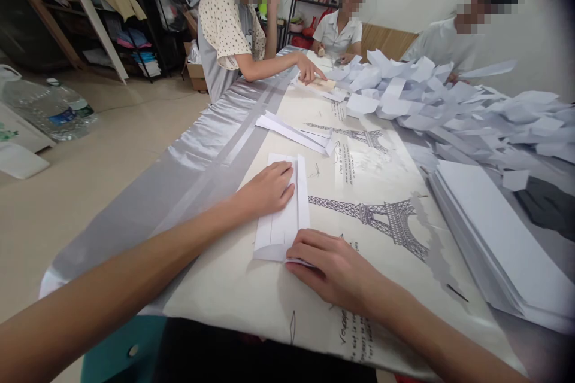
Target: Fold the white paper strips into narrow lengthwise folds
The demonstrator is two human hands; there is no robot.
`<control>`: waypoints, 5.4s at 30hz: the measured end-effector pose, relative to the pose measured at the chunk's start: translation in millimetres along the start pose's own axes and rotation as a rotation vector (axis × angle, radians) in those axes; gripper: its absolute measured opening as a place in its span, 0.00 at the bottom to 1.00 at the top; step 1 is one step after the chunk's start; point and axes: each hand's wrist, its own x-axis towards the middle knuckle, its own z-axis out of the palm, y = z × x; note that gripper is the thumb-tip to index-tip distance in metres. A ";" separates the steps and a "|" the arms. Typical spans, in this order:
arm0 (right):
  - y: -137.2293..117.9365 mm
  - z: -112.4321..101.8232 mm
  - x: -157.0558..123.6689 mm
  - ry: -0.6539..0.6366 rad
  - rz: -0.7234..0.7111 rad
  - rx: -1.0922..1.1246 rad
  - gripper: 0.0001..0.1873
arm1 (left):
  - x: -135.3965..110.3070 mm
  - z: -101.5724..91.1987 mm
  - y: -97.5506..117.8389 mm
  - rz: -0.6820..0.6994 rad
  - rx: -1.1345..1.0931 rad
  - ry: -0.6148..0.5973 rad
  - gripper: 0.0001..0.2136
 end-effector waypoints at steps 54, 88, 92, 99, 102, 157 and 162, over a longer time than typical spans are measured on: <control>-6.5 -12.4 -7.3 0.033 -0.314 -0.286 0.15 | 0.6 -0.8 -1.6 -0.007 -0.022 -0.030 0.20; 34.8 -14.7 1.4 0.048 -0.374 0.128 0.11 | 3.5 -1.0 -5.6 0.015 -0.039 -0.046 0.19; 34.5 -15.2 1.9 0.035 -0.362 0.151 0.12 | 2.8 -2.3 -6.1 0.023 -0.049 -0.045 0.20; 39.6 -14.7 6.9 0.000 -0.259 0.322 0.12 | 3.4 -4.0 -5.3 0.011 -0.061 -0.074 0.20; 39.9 -16.1 8.7 -0.033 -0.187 0.394 0.14 | 3.4 -4.3 -6.1 0.017 -0.068 -0.076 0.19; 21.5 -34.0 -3.6 -0.066 0.436 0.240 0.03 | -9.2 -55.1 40.6 0.093 -0.634 -0.625 0.16; 18.7 -35.0 -3.3 -0.041 0.423 0.254 0.04 | -6.9 -54.4 41.5 0.099 -0.620 -0.621 0.18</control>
